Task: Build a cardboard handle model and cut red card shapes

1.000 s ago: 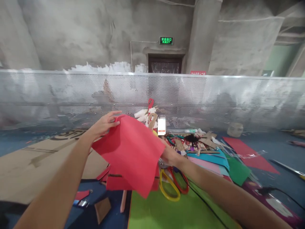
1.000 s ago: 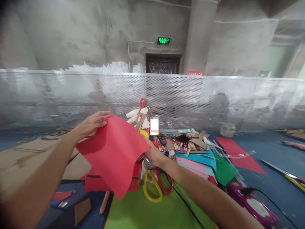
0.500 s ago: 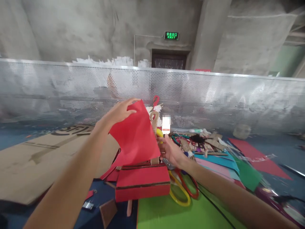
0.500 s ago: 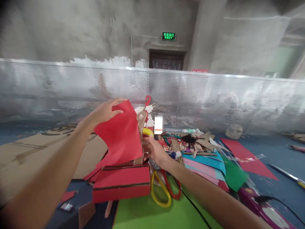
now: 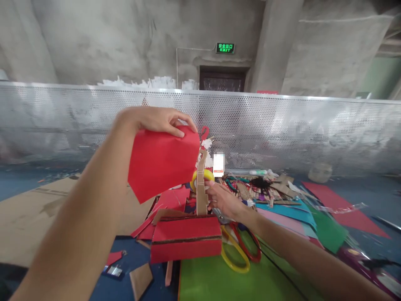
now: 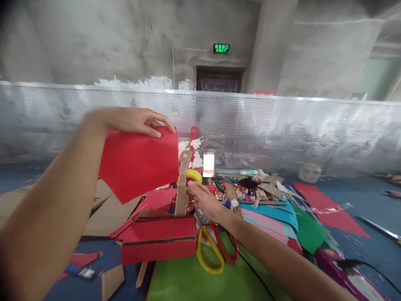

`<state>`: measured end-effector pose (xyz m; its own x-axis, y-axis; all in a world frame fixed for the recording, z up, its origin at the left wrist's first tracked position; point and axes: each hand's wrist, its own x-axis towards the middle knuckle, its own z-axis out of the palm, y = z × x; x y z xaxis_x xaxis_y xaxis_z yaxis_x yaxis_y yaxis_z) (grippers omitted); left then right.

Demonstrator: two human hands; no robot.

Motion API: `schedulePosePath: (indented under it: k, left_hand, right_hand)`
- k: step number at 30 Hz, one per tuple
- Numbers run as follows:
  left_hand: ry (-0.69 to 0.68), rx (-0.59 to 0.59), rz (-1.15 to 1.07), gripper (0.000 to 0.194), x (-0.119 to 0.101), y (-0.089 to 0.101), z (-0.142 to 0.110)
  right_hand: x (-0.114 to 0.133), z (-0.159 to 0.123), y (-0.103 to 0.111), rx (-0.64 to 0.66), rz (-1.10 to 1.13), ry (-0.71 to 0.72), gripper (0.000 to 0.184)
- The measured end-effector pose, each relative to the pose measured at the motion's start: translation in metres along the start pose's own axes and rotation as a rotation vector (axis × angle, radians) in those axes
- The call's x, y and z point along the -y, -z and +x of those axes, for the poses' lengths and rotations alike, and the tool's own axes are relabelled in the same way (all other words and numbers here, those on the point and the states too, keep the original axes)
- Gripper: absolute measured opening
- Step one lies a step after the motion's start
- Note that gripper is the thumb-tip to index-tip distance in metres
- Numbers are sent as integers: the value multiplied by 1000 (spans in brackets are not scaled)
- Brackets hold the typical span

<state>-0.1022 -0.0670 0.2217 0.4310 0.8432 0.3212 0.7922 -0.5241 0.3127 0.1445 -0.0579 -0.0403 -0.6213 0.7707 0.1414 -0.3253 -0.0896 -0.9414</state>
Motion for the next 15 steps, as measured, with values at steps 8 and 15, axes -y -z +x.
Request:
schedulePosePath:
  k: [8,15]
  left_hand:
    - [-97,35,-298,47,20,-3,16]
    - [-70,392,44,47,27,-28,55]
  right_hand:
    - [1,0,0,12,41,6,46]
    - [-2,0,-2,27,72,41,70]
